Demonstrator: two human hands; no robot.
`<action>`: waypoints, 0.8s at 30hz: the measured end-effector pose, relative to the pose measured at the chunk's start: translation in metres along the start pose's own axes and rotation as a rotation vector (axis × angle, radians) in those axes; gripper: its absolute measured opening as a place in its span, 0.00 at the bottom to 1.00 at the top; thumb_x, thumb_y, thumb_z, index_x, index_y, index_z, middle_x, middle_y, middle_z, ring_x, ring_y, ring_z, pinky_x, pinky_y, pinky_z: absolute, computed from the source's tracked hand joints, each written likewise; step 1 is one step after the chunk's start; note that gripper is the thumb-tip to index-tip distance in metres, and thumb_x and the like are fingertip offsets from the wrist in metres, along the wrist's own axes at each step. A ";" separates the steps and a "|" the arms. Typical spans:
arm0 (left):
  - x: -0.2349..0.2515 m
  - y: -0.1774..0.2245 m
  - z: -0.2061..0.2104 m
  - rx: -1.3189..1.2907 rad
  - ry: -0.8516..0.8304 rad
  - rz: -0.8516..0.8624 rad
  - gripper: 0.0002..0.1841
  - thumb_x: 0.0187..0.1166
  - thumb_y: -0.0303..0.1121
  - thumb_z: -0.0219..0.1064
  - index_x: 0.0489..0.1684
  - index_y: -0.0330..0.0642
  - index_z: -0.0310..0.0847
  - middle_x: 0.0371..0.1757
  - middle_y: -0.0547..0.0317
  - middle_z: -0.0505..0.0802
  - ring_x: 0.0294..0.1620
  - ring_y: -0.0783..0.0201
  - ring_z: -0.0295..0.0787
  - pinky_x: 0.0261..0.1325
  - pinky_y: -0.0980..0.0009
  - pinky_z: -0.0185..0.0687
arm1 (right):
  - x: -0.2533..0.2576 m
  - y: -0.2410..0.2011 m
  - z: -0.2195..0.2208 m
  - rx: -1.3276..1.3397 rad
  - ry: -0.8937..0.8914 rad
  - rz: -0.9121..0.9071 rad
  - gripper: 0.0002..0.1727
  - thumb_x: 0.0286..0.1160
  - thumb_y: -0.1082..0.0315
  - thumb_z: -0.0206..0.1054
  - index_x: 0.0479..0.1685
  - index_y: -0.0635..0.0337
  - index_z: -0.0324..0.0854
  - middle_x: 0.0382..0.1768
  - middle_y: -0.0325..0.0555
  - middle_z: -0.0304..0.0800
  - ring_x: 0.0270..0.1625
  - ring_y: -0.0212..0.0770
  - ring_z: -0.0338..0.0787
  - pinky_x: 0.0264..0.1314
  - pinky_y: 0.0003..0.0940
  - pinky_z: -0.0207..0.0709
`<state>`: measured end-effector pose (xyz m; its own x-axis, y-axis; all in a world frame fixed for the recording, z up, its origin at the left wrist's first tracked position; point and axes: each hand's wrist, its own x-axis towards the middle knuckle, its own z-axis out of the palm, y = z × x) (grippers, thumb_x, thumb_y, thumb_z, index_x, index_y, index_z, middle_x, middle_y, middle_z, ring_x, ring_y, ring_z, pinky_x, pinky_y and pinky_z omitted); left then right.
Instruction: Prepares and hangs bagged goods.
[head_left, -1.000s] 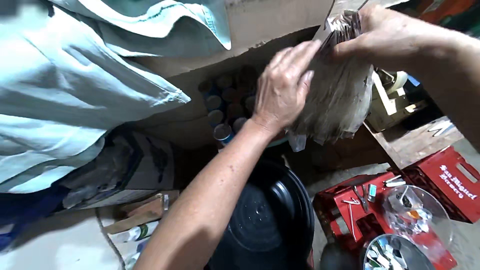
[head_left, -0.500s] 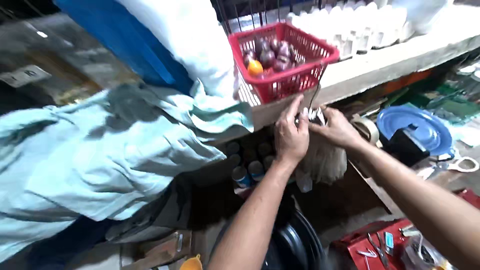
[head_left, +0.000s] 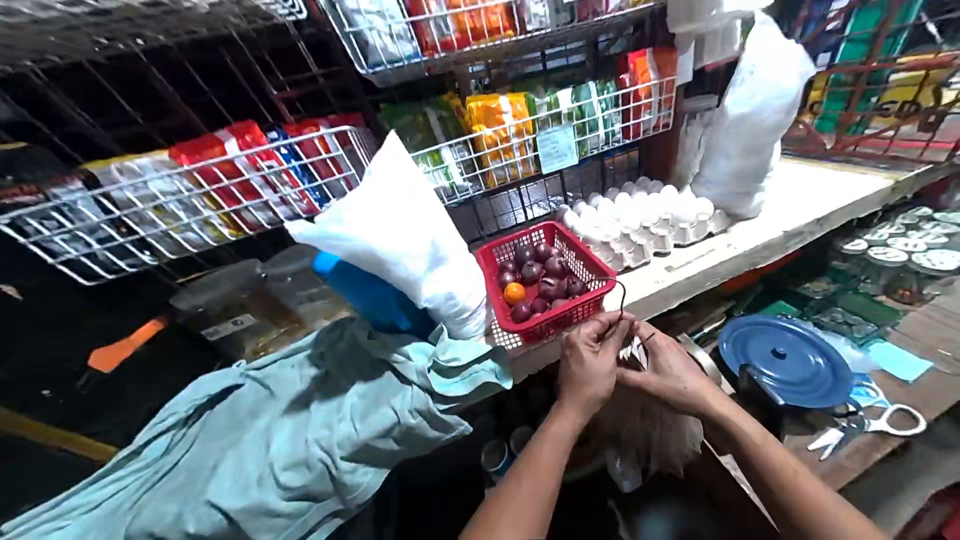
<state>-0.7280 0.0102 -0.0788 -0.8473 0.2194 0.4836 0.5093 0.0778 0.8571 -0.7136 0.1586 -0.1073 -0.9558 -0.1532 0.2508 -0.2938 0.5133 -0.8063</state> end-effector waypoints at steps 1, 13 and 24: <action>-0.001 0.012 -0.003 -0.022 -0.050 0.002 0.08 0.80 0.22 0.66 0.47 0.28 0.89 0.45 0.56 0.96 0.47 0.79 0.91 0.59 0.80 0.85 | -0.009 -0.003 -0.009 0.011 -0.022 -0.057 0.47 0.55 0.46 0.83 0.78 0.61 0.75 0.68 0.56 0.83 0.70 0.50 0.83 0.74 0.52 0.75; -0.024 0.210 -0.004 -0.139 -0.568 -0.048 0.10 0.86 0.28 0.62 0.52 0.29 0.86 0.43 0.58 0.95 0.43 0.76 0.91 0.56 0.75 0.86 | -0.141 -0.158 -0.067 0.035 0.314 -0.035 0.26 0.52 0.65 0.80 0.54 0.67 0.83 0.45 0.36 0.91 0.50 0.18 0.87 0.59 0.20 0.81; -0.151 0.367 0.027 -0.659 -0.844 0.339 0.07 0.82 0.26 0.64 0.49 0.35 0.87 0.39 0.65 0.96 0.40 0.74 0.94 0.48 0.75 0.92 | -0.355 -0.336 -0.093 -0.023 0.650 -0.093 0.18 0.61 0.73 0.76 0.52 0.69 0.82 0.40 0.31 0.92 0.44 0.17 0.88 0.53 0.18 0.84</action>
<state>-0.4093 0.0318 0.1583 -0.1794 0.7397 0.6486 0.3029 -0.5858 0.7517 -0.2754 0.1189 0.1242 -0.7262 0.3403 0.5974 -0.3682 0.5414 -0.7559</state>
